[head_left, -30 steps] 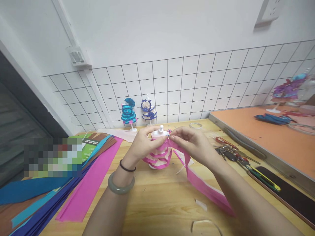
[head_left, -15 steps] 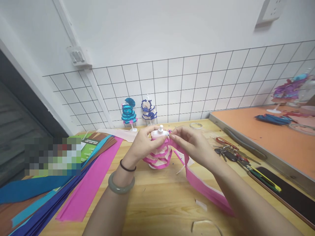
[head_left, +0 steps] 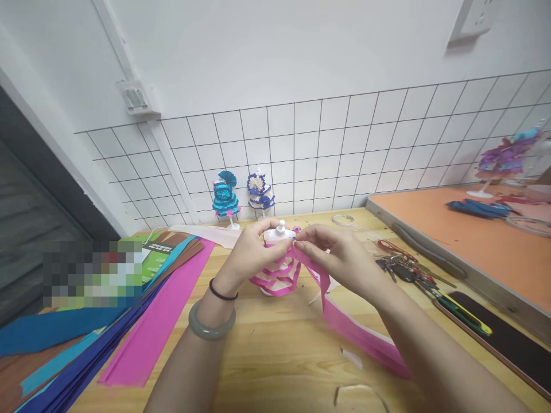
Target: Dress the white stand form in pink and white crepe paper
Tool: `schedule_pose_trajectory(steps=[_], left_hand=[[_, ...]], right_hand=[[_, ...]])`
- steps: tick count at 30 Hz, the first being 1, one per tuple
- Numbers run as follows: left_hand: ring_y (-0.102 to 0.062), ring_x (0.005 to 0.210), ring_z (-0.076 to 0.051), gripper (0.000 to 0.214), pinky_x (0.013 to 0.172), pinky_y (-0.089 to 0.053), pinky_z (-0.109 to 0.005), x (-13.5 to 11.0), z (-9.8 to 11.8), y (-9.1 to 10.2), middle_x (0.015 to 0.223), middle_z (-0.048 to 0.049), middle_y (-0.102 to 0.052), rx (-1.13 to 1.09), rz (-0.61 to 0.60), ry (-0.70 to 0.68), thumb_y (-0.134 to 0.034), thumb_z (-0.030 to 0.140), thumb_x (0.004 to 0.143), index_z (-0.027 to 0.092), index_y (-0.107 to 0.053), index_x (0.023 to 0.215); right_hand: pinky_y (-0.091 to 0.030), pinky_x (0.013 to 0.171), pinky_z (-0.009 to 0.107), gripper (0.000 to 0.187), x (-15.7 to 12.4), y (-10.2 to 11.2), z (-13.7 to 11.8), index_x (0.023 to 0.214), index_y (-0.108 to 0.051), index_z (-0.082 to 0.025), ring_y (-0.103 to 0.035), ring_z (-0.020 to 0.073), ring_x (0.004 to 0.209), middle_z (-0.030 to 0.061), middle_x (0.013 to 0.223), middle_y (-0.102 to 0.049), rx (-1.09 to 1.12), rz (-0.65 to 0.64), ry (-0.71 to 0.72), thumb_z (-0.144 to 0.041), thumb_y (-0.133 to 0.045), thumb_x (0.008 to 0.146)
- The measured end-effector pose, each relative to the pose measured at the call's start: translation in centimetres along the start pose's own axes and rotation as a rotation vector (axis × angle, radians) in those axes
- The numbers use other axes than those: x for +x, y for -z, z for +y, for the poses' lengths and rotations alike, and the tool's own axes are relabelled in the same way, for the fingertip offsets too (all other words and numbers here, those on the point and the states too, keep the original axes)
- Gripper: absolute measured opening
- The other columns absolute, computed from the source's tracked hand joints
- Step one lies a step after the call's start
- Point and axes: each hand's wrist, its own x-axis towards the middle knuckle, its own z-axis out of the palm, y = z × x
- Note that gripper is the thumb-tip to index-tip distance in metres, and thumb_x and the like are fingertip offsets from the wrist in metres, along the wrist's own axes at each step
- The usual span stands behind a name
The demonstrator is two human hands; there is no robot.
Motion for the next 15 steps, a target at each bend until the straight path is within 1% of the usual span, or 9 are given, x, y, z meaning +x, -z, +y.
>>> schedule_pose_trajectory(steps=[3, 6, 11, 15], left_hand=[[-0.059, 0.081, -0.017, 0.024, 0.069, -0.046, -0.025, -0.03, 0.02, 0.03, 0.090, -0.0041, -0.064, 0.009, -0.010, -0.019, -0.061, 0.027, 0.072, 0.015, -0.062, 0.093], [-0.060, 0.085, -0.019, 0.027, 0.071, -0.047, -0.026, -0.01, -0.03, 0.04, 0.093, -0.0051, -0.065, 0.003, -0.022, -0.025, -0.061, 0.029, 0.073, 0.016, -0.063, 0.096], [-0.060, 0.091, -0.020, 0.028, 0.076, -0.047, -0.028, 0.00, 0.04, 0.03, 0.096, -0.0064, -0.066, -0.010, -0.041, -0.035, -0.059, 0.033, 0.077, 0.016, -0.064, 0.098], [-0.059, 0.093, -0.020, 0.028, 0.077, -0.047, -0.028, -0.08, 0.30, 0.07, 0.100, -0.0071, -0.065, -0.021, -0.057, -0.025, -0.058, 0.034, 0.078, 0.015, -0.063, 0.098]], right_hand=[[-0.042, 0.055, 0.025, 0.015, 0.08, -0.05, 0.10, 0.081, -0.062, -0.017, -0.055, 0.0131, 0.060, 0.0024, 0.069, -0.065, -0.001, 0.024, -0.044, -0.030, -0.054, 0.083], [-0.041, 0.053, 0.025, 0.016, 0.11, 0.00, -0.03, 0.078, -0.062, -0.017, -0.055, 0.0128, 0.059, 0.0022, 0.067, -0.065, 0.005, 0.029, -0.053, -0.031, -0.054, 0.082], [-0.041, 0.052, 0.024, 0.017, 0.13, -0.03, -0.03, 0.078, -0.062, -0.017, -0.054, 0.0123, 0.057, 0.0019, 0.066, -0.064, 0.037, 0.020, -0.068, -0.032, -0.054, 0.083], [-0.043, 0.055, 0.024, 0.015, 0.12, -0.22, 0.33, 0.078, -0.061, -0.017, -0.055, 0.0127, 0.060, 0.0022, 0.070, -0.064, 0.062, 0.026, -0.071, -0.031, -0.054, 0.082]])
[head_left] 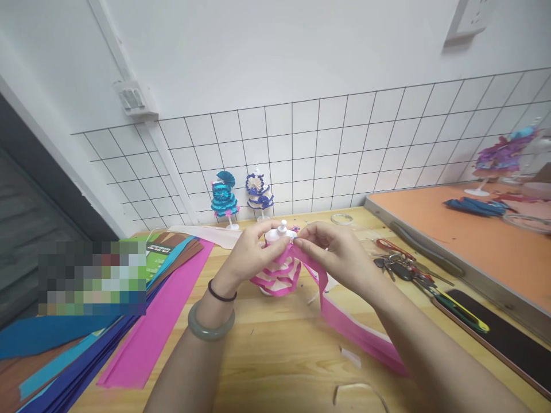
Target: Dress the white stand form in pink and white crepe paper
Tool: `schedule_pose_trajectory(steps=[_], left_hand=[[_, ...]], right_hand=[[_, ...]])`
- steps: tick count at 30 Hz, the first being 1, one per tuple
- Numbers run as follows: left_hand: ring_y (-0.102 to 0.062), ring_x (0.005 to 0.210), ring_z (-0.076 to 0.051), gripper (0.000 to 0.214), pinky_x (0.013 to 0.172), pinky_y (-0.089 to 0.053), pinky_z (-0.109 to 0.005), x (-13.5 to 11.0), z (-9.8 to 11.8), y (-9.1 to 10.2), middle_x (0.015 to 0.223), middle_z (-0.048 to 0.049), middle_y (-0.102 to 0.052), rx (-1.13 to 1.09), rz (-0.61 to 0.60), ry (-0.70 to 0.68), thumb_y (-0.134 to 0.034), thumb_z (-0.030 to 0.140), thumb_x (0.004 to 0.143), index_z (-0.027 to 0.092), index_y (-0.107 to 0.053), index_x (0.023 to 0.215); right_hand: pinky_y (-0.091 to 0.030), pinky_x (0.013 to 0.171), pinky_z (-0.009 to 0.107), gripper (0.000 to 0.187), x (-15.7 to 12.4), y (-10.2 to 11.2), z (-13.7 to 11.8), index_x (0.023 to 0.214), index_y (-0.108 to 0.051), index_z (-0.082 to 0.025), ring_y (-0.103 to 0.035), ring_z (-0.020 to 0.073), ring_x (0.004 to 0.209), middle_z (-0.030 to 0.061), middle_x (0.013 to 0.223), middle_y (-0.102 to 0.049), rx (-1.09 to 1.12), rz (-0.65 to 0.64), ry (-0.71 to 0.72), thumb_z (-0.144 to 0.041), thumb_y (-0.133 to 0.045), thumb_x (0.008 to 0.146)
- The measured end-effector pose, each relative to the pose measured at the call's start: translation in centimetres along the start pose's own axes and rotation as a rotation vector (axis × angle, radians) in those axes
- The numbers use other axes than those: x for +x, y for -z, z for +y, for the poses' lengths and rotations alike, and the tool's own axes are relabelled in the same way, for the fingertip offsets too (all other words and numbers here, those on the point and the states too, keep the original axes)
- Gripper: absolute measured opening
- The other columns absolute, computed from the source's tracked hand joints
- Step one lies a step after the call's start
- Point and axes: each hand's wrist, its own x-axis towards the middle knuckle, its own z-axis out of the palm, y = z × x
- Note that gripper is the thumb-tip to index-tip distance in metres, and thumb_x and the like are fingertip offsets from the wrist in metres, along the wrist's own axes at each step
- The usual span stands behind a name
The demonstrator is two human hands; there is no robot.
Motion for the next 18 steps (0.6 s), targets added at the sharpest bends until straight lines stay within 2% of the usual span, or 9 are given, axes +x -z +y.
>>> schedule_pose_trajectory(steps=[6, 12, 18], left_hand=[[-0.061, 0.085, -0.019, 0.032, 0.073, -0.048, -0.027, 0.00, -0.14, -0.11, 0.095, -0.0066, -0.065, -0.030, 0.011, 0.015, -0.064, 0.035, 0.073, 0.014, -0.063, 0.097], [-0.061, 0.086, -0.019, 0.026, 0.074, -0.048, -0.028, 0.00, -0.26, -0.37, 0.094, -0.0057, -0.066, 0.011, 0.036, -0.017, -0.061, 0.026, 0.073, 0.015, -0.063, 0.097], [-0.060, 0.089, -0.019, 0.025, 0.079, -0.046, -0.028, 0.06, -0.40, -0.90, 0.096, -0.0046, -0.065, 0.057, 0.112, -0.052, -0.059, 0.022, 0.072, 0.016, -0.062, 0.096]], right_hand=[[-0.041, 0.050, 0.023, 0.017, 0.02, -0.05, 0.36, 0.082, -0.058, -0.017, -0.054, 0.0120, 0.058, 0.0032, 0.073, -0.063, 0.006, 0.054, 0.001, -0.034, -0.057, 0.081], [-0.041, 0.047, 0.022, 0.029, -0.03, -0.39, 0.44, 0.109, -0.053, -0.020, -0.049, 0.0081, 0.053, 0.0064, 0.102, -0.064, 0.066, 0.036, 0.031, -0.027, -0.055, 0.082], [-0.043, 0.054, 0.024, 0.032, -0.04, -0.55, 0.40, 0.114, -0.055, -0.019, -0.049, 0.0085, 0.055, 0.0051, 0.100, -0.066, -0.030, 0.064, 0.076, -0.021, -0.053, 0.083]])
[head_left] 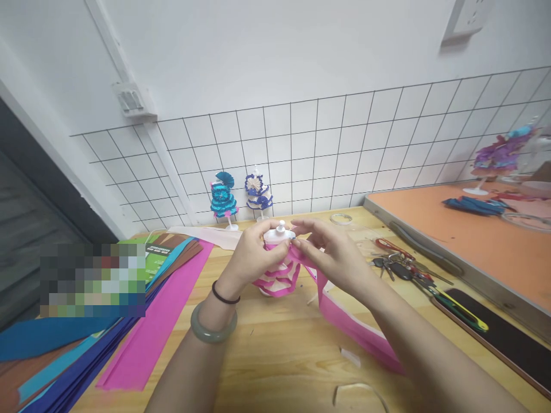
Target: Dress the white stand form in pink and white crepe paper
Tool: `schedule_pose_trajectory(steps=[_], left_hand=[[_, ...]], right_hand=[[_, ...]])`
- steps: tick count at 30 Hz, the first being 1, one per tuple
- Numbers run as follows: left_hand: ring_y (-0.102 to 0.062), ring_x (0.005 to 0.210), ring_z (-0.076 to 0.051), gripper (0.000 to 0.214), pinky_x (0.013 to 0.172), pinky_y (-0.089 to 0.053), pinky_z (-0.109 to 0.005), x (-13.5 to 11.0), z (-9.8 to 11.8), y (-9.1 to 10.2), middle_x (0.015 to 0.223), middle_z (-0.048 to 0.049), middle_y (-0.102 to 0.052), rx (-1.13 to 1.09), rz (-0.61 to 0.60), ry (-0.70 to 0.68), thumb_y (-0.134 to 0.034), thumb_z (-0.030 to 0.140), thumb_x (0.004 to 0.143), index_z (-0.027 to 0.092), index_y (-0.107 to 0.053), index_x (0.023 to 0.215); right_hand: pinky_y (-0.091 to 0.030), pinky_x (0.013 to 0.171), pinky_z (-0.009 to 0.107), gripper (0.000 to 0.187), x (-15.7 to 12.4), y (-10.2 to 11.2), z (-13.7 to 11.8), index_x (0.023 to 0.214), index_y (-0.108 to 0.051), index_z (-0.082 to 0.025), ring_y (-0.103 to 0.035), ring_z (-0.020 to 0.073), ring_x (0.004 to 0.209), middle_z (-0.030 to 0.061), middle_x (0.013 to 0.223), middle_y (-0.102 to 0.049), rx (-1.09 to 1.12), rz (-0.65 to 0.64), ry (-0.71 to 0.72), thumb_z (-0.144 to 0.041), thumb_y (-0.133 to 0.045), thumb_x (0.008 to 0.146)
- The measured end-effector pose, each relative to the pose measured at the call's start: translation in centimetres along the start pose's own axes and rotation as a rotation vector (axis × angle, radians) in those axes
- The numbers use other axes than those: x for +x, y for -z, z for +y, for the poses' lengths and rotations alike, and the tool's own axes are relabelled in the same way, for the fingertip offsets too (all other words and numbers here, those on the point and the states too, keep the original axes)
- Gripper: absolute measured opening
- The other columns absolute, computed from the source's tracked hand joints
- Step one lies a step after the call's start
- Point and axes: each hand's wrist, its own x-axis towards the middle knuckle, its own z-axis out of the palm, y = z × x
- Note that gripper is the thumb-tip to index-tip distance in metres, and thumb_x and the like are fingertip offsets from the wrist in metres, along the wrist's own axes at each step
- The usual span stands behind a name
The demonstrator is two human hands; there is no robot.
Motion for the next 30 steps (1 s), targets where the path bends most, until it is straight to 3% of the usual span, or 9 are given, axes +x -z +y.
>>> schedule_pose_trajectory(steps=[5, 8, 11, 18, 21, 24, 30], left_hand=[[-0.059, 0.087, -0.017, 0.036, 0.078, -0.047, -0.028, 0.0, -0.1, 0.1, 0.097, -0.0035, -0.064, -0.044, 0.007, 0.001, -0.060, 0.021, 0.071, 0.018, -0.059, 0.107], [-0.056, 0.070, -0.013, 0.066, 0.067, -0.047, -0.026, -0.2, 0.2, 0.3, 0.087, -0.0010, -0.062, -0.102, -0.021, 0.031, -0.062, 0.020, 0.070, 0.024, -0.039, 0.132], [-0.053, 0.065, -0.012, 0.082, 0.061, -0.047, -0.024, -0.2, 0.4, 0.4, 0.083, -0.0003, -0.060, -0.170, -0.050, 0.038, -0.063, 0.023, 0.072, 0.028, -0.019, 0.141], [-0.060, 0.081, -0.017, 0.082, 0.075, -0.049, -0.031, 0.1, -0.1, 0.2, 0.097, -0.0058, -0.064, -0.292, -0.062, 0.058, -0.059, 0.031, 0.079, 0.025, -0.009, 0.144], [-0.059, 0.101, -0.021, 0.080, 0.088, -0.045, -0.036, 0.3, -0.4, 0.2, 0.111, -0.0096, -0.062, -0.331, -0.058, 0.063, -0.057, 0.034, 0.081, 0.024, -0.008, 0.144], [-0.048, 0.121, -0.024, 0.076, 0.099, -0.038, -0.039, 0.4, -0.6, 0.1, 0.126, -0.0123, -0.054, -0.337, -0.048, 0.059, -0.056, 0.036, 0.082, 0.025, -0.012, 0.144], [-0.045, 0.123, -0.026, 0.070, 0.102, -0.035, -0.044, 0.7, -1.4, 0.0, 0.127, -0.0126, -0.053, -0.332, 0.010, 0.083, -0.055, 0.039, 0.083, 0.026, -0.019, 0.142]], right_hand=[[-0.045, 0.057, 0.025, 0.037, 0.0, 0.3, -0.1, 0.119, -0.052, -0.018, -0.054, 0.0105, 0.060, 0.0052, 0.096, -0.066, -0.009, -0.005, 0.002, -0.019, -0.053, 0.082], [-0.045, 0.056, 0.025, 0.038, -0.1, 0.1, -0.1, 0.121, -0.050, -0.018, -0.055, 0.0105, 0.060, 0.0053, 0.096, -0.065, 0.023, -0.013, 0.003, -0.021, -0.053, 0.083], [-0.045, 0.056, 0.025, 0.038, -0.1, 0.0, 0.0, 0.120, -0.050, -0.018, -0.055, 0.0104, 0.060, 0.0050, 0.095, -0.065, 0.031, -0.011, -0.007, -0.020, -0.053, 0.082], [-0.045, 0.055, 0.026, 0.039, 0.1, -0.1, 0.5, 0.121, -0.051, -0.017, -0.056, 0.0118, 0.061, 0.0050, 0.091, -0.066, 0.035, 0.057, -0.034, -0.023, -0.054, 0.082], [-0.045, 0.054, 0.027, 0.039, 0.1, -0.2, 0.5, 0.121, -0.051, -0.017, -0.056, 0.0120, 0.060, 0.0047, 0.090, -0.066, 0.027, 0.062, -0.030, -0.023, -0.054, 0.082], [-0.045, 0.054, 0.027, 0.039, 0.1, -0.2, 0.4, 0.120, -0.051, -0.016, -0.055, 0.0120, 0.060, 0.0048, 0.089, -0.066, 0.017, 0.064, -0.020, -0.024, -0.054, 0.083], [-0.045, 0.055, 0.027, 0.040, 0.3, 0.1, 0.9, 0.121, -0.051, -0.016, -0.055, 0.0116, 0.059, 0.0051, 0.089, -0.065, -0.011, 0.082, -0.057, -0.027, -0.053, 0.083]])
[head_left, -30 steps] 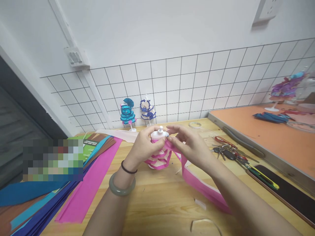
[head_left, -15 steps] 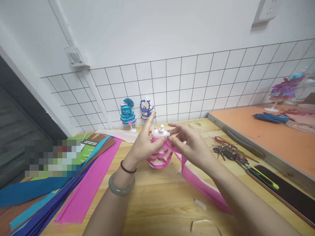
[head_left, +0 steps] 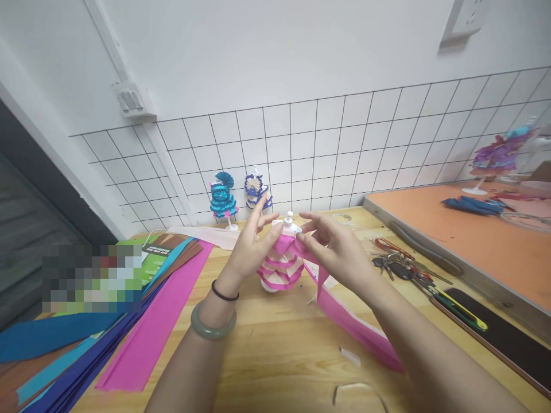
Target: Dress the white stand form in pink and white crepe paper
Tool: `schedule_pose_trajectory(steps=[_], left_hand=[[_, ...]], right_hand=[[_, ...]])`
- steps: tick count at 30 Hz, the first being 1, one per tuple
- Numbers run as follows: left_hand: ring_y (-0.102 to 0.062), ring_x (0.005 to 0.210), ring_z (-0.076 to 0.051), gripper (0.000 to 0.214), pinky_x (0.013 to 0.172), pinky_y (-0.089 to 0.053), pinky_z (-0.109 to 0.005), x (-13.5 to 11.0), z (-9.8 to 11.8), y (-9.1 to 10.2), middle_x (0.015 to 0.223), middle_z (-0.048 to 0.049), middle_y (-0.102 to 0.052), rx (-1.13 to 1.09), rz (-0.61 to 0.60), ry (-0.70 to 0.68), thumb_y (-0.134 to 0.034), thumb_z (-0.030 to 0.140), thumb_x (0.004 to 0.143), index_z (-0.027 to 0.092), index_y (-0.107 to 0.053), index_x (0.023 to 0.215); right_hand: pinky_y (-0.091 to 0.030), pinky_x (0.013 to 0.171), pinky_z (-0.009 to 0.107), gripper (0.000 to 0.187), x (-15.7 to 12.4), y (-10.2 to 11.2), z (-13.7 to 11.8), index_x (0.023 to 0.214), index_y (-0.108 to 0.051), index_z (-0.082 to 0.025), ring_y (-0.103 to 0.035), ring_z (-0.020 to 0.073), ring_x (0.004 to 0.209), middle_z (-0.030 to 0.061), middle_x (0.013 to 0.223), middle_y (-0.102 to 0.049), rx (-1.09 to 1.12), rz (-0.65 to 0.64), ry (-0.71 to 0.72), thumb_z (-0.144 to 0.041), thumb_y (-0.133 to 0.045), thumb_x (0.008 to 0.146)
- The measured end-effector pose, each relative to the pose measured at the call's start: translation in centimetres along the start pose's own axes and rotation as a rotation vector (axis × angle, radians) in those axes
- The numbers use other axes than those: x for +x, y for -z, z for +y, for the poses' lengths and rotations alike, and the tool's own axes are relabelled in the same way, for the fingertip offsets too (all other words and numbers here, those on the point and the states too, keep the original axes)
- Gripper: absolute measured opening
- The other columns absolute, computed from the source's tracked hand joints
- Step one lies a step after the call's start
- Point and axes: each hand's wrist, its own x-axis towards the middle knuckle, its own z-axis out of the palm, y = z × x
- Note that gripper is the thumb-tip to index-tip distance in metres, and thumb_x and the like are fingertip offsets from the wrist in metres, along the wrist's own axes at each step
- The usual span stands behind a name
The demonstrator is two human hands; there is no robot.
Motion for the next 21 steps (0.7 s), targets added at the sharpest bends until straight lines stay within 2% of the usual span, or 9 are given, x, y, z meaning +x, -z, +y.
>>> schedule_pose_trajectory(steps=[4, 7, 12, 17, 21], left_hand=[[-0.046, 0.123, -0.027, 0.064, 0.101, -0.035, -0.046, 0.3, -0.7, 0.0, 0.125, -0.0123, -0.054, 0.032, 0.091, -0.025, -0.057, 0.038, 0.082, 0.026, -0.028, 0.138], [-0.045, 0.123, -0.025, 0.061, 0.103, -0.032, -0.046, 0.2, -0.7, -0.4, 0.125, -0.0112, -0.054, 0.136, 0.141, -0.088, -0.060, 0.037, 0.080, 0.025, -0.035, 0.134], [-0.045, 0.120, -0.025, 0.067, 0.101, -0.034, -0.044, -0.2, -0.5, -1.5, 0.125, -0.0096, -0.052, 0.275, 0.202, -0.120, -0.068, 0.039, 0.072, 0.026, -0.040, 0.131], [-0.055, 0.106, -0.023, 0.066, 0.094, -0.042, -0.040, -0.3, -0.5, -1.8, 0.112, -0.0093, -0.059, 0.116, 0.142, -0.030, -0.068, 0.038, 0.072, 0.025, -0.040, 0.131], [-0.056, 0.101, -0.021, 0.070, 0.090, -0.044, -0.037, 0.0, -0.5, -1.3, 0.105, -0.0083, -0.062, 0.030, 0.096, -0.029, -0.068, 0.035, 0.073, 0.024, -0.036, 0.135]], right_hand=[[-0.046, 0.057, 0.028, 0.041, 0.4, 0.3, 0.5, 0.121, -0.052, -0.016, -0.057, 0.0129, 0.062, 0.0047, 0.086, -0.065, 0.009, 0.022, -0.023, -0.029, -0.055, 0.082], [-0.047, 0.058, 0.028, 0.042, 0.4, 0.3, 0.7, 0.121, -0.051, -0.016, -0.057, 0.0135, 0.064, 0.0045, 0.086, -0.065, 0.021, 0.027, -0.033, -0.030, -0.055, 0.081], [-0.047, 0.058, 0.028, 0.042, 0.2, 0.0, 0.5, 0.121, -0.051, -0.016, -0.057, 0.0129, 0.063, 0.0048, 0.088, -0.064, 0.037, 0.029, -0.017, -0.029, -0.054, 0.082], [-0.045, 0.054, 0.027, 0.041, 0.1, -0.3, 0.1, 0.121, -0.052, -0.017, -0.053, 0.0110, 0.057, 0.0047, 0.090, -0.065, -0.006, 0.025, 0.006, -0.027, -0.054, 0.082], [-0.045, 0.053, 0.026, 0.042, -0.1, -0.1, -0.3, 0.122, -0.051, -0.016, -0.053, 0.0105, 0.056, 0.0051, 0.092, -0.066, 0.006, -0.014, 0.026, -0.025, -0.055, 0.081]])
